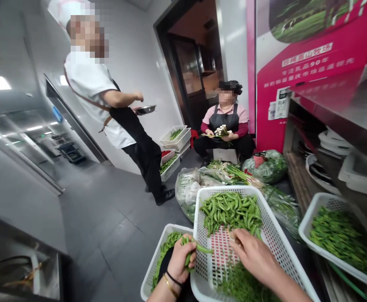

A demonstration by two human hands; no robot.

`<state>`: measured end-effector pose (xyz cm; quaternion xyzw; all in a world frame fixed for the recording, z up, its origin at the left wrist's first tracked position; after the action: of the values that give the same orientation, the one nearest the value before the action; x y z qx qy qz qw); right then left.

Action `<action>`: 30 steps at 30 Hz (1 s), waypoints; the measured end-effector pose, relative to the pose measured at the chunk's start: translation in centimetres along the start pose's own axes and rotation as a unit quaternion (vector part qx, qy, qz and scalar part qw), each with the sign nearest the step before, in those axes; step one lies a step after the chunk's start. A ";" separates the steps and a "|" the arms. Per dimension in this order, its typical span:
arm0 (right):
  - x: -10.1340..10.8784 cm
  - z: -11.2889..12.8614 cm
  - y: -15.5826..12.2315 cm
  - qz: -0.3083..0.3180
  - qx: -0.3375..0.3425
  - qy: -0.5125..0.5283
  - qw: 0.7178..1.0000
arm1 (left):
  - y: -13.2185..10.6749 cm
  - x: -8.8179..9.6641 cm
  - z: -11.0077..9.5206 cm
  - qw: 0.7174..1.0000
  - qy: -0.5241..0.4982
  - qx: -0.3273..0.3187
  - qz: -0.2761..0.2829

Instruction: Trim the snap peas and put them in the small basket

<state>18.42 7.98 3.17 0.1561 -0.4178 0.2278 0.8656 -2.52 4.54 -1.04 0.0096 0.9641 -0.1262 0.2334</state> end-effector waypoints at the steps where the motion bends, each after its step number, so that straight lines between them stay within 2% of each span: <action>1: -0.4 0.5 -0.1 0.034 0.000 0.027 0.999 | 0.1 -0.3 -0.2 0.999 0.031 -0.005 0.014; 5: -3.1 3.6 -0.1 0.144 0.026 0.048 0.988 | -0.1 -1.8 -0.2 0.993 0.105 -0.004 0.056; 8: -4.1 4.2 0.3 0.154 0.023 0.056 0.986 | -0.3 -2.3 0.5 0.995 0.067 0.012 0.068; 10: -4.1 3.5 0.5 0.147 -0.003 0.129 0.981 | -0.4 -2.2 1.2 0.996 0.008 0.034 0.078; 12: -4.1 2.8 0.5 0.160 -0.033 0.239 0.957 | -0.4 -1.9 1.4 0.994 -0.016 0.053 0.094; 14: -4.2 3.0 0.2 0.208 -0.033 0.315 0.925 | -0.4 -1.5 0.5 0.990 0.037 0.065 0.119; 15: -4.1 3.4 -0.1 0.239 -0.015 0.320 0.917 | -0.5 -1.4 -0.4 0.985 0.089 0.069 0.133; 17: -3.7 4.6 -0.7 0.282 0.042 0.262 0.922 | -0.9 -1.7 -2.6 0.959 0.218 0.074 0.166; 18: -3.4 5.2 -0.9 0.289 0.070 0.220 0.929 | -1.3 -2.2 -3.6 0.936 0.281 0.080 0.195; 19: -3.1 5.7 -1.1 0.288 0.095 0.182 0.935 | -1.7 -3.0 -4.2 0.901 0.344 0.091 0.249; 21: -2.4 6.4 -1.2 0.276 0.121 0.139 0.944 | -2.6 -4.9 -4.3 0.819 0.434 0.098 0.363; 22: -2.3 6.5 -1.1 0.276 0.128 0.138 0.943 | -2.9 -5.6 -3.8 0.792 0.450 0.110 0.397; 23: -2.0 6.4 -1.0 0.257 0.127 0.135 0.948 | -3.0 -6.0 -2.8 0.786 0.437 0.139 0.414; 24: -2.0 6.0 -0.8 0.248 0.117 0.134 0.952 | -2.9 -6.3 -1.5 0.800 0.402 0.173 0.411; 25: -2.2 5.6 -0.7 0.241 0.107 0.132 0.955 | -2.7 -6.5 -0.2 0.824 0.359 0.192 0.393; 28: -2.4 3.1 -0.3 0.152 0.024 0.048 0.987 | -1.7 -6.7 3.2 0.915 0.223 0.185 0.279; 30: -2.8 1.6 -0.5 0.121 -0.038 -0.016 0.992 | -1.1 -6.3 4.8 0.944 0.158 0.197 0.213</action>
<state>16.11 6.04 1.88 0.0751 -0.4559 0.3127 0.8299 5.12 2.55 -2.06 0.2806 0.9198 -0.2580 0.0935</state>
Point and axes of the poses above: each hand's wrist, its own y-axis towards the middle knuckle, its own x-axis out of the back of the hand, z = x × y, the point moved 6 cm from there along y, towards the middle knuckle, and after that the axes turned 13 degrees about z, right-handed, at the moved point
